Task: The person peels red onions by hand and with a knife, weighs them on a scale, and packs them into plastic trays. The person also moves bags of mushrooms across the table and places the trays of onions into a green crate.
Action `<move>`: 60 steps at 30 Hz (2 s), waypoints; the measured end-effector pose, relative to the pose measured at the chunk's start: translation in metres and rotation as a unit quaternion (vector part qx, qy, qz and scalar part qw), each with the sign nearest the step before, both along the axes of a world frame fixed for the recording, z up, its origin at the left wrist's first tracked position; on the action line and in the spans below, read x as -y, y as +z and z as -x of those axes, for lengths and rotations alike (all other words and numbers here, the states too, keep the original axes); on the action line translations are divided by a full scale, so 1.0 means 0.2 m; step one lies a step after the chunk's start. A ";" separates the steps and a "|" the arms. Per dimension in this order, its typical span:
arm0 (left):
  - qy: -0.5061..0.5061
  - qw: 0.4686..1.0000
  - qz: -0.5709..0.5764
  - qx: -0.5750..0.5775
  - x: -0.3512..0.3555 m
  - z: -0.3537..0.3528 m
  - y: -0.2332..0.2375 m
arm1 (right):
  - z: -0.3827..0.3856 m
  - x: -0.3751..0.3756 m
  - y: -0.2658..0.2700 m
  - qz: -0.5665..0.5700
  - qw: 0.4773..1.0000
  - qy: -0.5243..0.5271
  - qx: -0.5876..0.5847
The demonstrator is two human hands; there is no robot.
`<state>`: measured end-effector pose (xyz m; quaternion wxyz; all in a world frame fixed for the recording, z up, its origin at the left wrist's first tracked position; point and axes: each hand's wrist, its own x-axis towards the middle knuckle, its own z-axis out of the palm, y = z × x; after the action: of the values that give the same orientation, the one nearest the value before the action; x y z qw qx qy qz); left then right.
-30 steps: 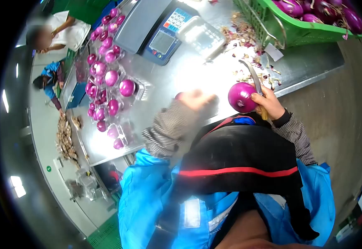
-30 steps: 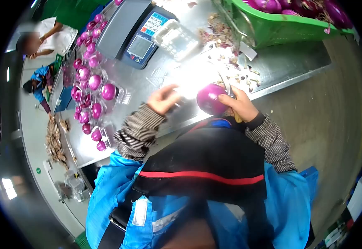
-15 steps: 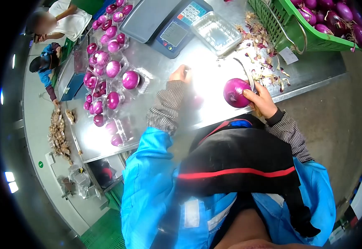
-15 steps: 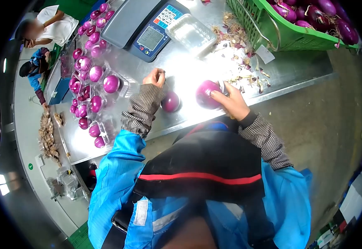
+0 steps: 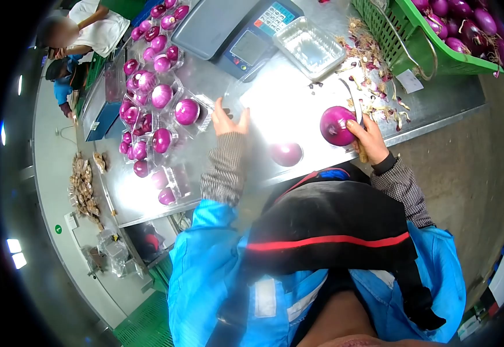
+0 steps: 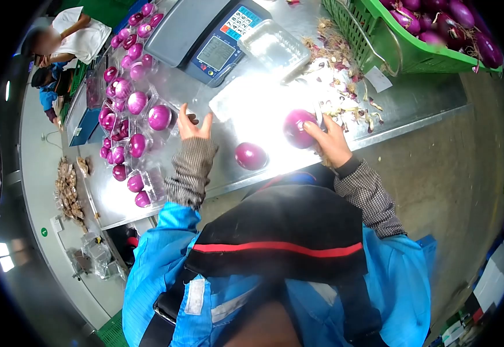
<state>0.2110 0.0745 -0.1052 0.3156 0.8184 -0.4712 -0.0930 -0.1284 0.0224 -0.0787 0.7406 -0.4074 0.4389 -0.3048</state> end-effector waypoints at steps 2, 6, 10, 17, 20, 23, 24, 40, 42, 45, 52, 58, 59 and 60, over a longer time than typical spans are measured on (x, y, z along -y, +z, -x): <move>-0.129 0.989 0.006 0.070 -0.12 0.08 0.07 | 0.00 0.00 -0.01 0.007 1.000 0.010 -0.008; -0.314 0.933 -0.152 0.090 -0.27 0.39 0.13 | -0.01 0.03 -0.03 -0.027 0.998 0.054 -0.034; -0.298 0.932 -0.206 -0.016 -0.32 0.43 -0.05 | -0.07 0.03 0.01 -0.043 0.997 0.056 0.008; -0.161 0.968 -0.157 -0.110 -0.15 0.20 0.32 | -0.21 0.16 0.08 0.055 0.992 0.099 -0.050; -0.155 0.977 -0.143 0.045 0.03 -0.02 0.36 | -0.39 0.25 0.10 0.133 0.984 0.094 -0.075; -0.115 0.951 -0.243 0.156 0.20 -0.09 0.41 | -0.62 0.36 -0.03 0.230 0.961 0.079 -0.128; -0.105 0.938 -0.283 0.173 0.26 -0.11 0.38 | -0.69 0.40 -0.06 0.255 0.947 0.082 -0.176; -0.093 0.963 -0.246 -0.059 0.35 -0.53 -0.08 | -0.93 0.47 -0.50 0.214 0.936 0.143 -0.239; -0.095 0.964 -0.247 -0.036 0.18 -0.50 0.01 | -0.95 0.43 -0.39 0.179 0.943 0.165 -0.227; -0.076 0.959 -0.266 -0.060 -0.12 -0.55 0.02 | -0.94 0.36 -0.34 0.216 0.901 0.259 -0.273; 0.119 0.929 -0.349 0.014 -0.72 -1.01 0.11 | -0.90 0.08 -0.36 0.216 0.900 0.297 -0.233; 0.062 0.945 -0.178 0.266 -0.60 -1.20 0.16 | -0.82 0.05 -0.30 0.245 0.916 0.238 -0.210; 0.005 0.955 -0.163 0.247 -0.44 -1.11 0.18 | -0.82 0.05 -0.26 0.217 0.929 0.214 -0.209; -0.040 0.981 -0.042 0.185 -0.28 -0.89 0.23 | -0.80 0.05 -0.24 0.225 0.942 0.155 -0.197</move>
<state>0.3894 0.1299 -0.0584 0.1843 0.8144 -0.5496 0.0276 0.0323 0.0121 -0.1271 0.5668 -0.6780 0.4274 -0.1907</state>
